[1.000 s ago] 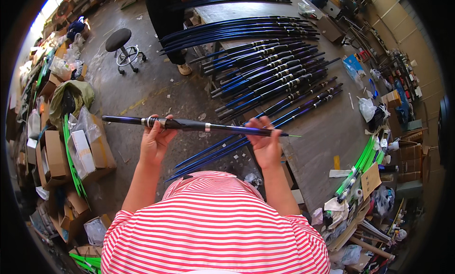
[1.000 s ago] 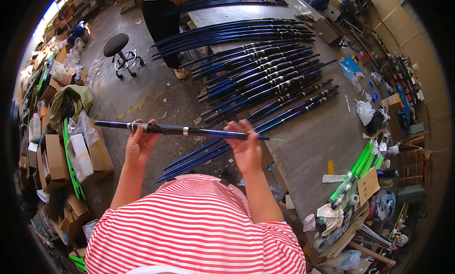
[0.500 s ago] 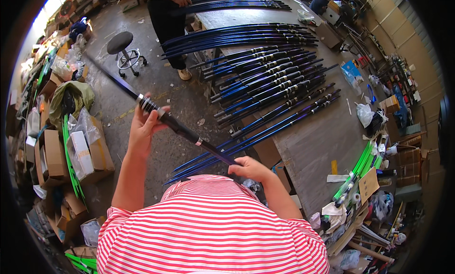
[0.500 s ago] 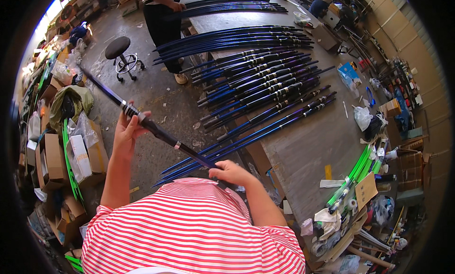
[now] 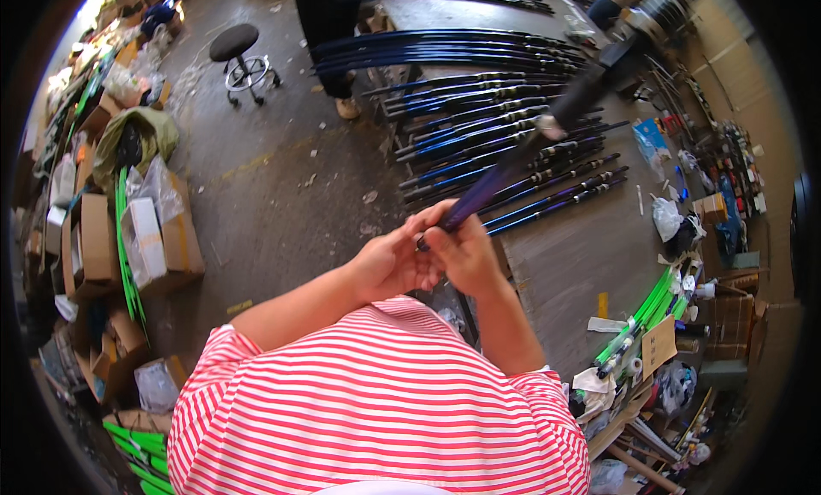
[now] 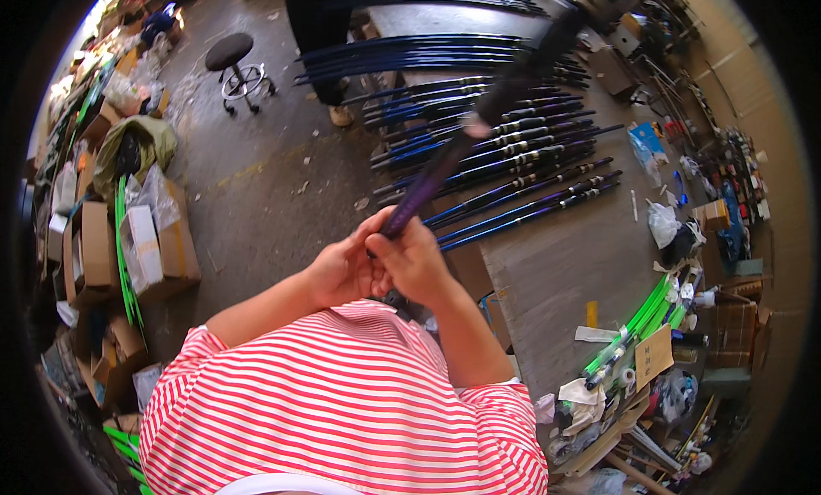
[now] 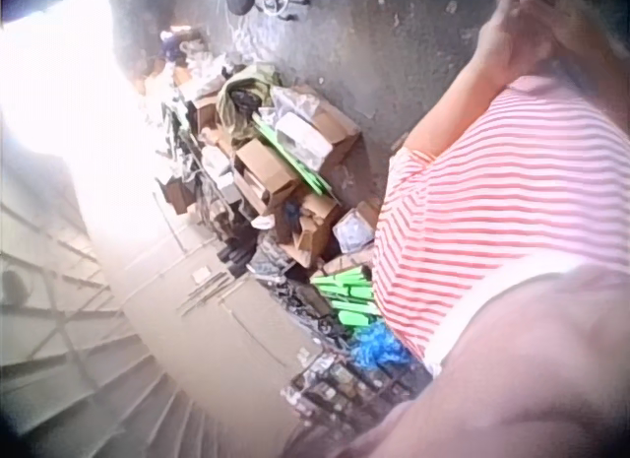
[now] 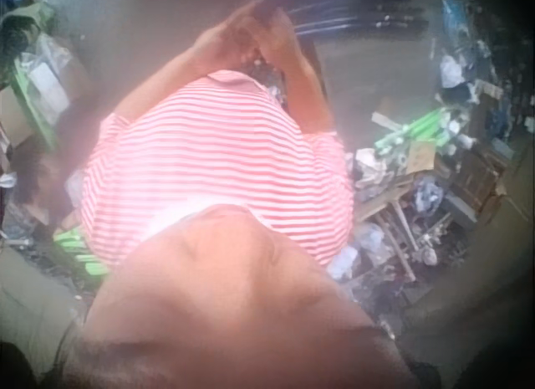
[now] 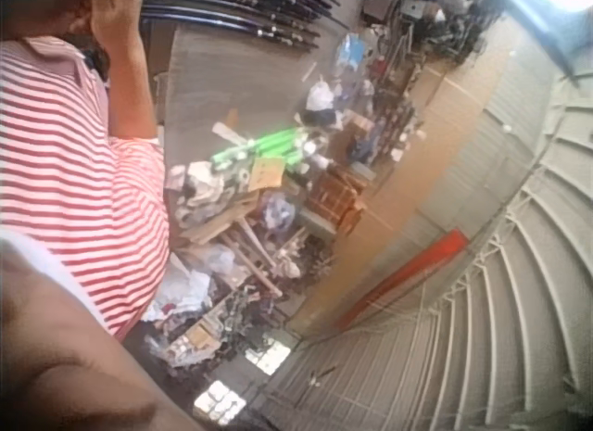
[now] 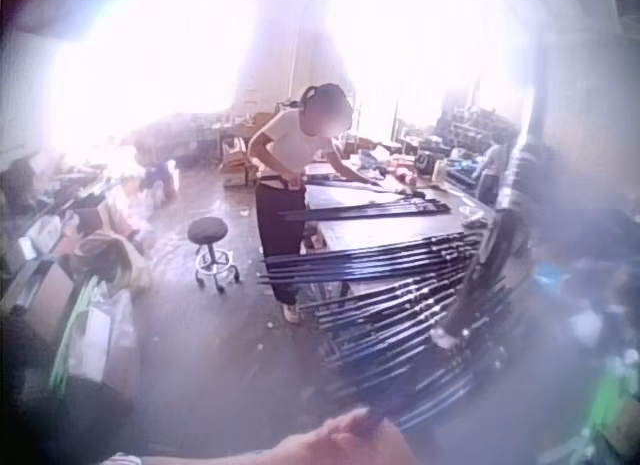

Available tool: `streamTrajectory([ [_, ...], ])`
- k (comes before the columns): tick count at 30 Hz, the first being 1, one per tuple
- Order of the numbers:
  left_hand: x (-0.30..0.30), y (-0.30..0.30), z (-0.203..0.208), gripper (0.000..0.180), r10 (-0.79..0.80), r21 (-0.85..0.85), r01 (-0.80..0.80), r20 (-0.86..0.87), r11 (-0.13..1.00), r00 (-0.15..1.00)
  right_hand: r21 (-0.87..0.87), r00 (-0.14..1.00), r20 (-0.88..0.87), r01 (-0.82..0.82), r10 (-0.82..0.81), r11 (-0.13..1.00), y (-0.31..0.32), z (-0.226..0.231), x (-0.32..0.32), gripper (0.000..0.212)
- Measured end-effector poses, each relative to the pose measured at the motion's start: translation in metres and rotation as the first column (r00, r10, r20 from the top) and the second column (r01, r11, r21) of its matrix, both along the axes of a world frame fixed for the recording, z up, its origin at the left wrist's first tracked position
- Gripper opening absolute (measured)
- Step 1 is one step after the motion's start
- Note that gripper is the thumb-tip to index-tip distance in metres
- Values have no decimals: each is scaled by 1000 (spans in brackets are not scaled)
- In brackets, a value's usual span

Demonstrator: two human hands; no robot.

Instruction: The person picks up blue and black rod sections, aligns them, and fits them together to form longer sections, then places a white rod into a slot on a workbench.

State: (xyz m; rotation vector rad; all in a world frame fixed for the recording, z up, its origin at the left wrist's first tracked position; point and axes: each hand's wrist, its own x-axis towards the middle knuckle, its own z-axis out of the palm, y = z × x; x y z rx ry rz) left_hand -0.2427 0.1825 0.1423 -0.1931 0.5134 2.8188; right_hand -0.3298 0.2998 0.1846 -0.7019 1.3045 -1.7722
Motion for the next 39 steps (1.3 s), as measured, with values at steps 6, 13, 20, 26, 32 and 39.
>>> streamTrajectory([
  [6, 3, -17, -13, 51, -163, 132, 159, 21, 978, 986, -162, 987, -76, 125, -138, 979, 11, -24, -24, 23],
  [13, 0, -22, -11, 23, -156, -29, 153, -126, 988, 980, -160, 998, -54, -25, 16, 987, 12, -40, -14, 31],
  [20, 2, -24, -7, 29, -233, -63, 232, -8, 971, 972, -205, 995, 41, 96, -90, 974, 14, -39, -15, 40],
  [26, 11, -27, 2, 35, -221, -474, 230, 76, 850, 972, -207, 979, -76, 169, -188, 963, 21, -32, -29, 44],
  [32, 95, -106, -26, 31, -176, -745, 330, 281, 579, 943, -52, 739, -30, 671, -673, 739, 108, -15, -125, 30],
  [39, 133, -141, -4, 28, -80, -875, 435, 428, 213, 900, 58, 681, 167, 715, -713, 697, 125, -68, -133, 29],
])
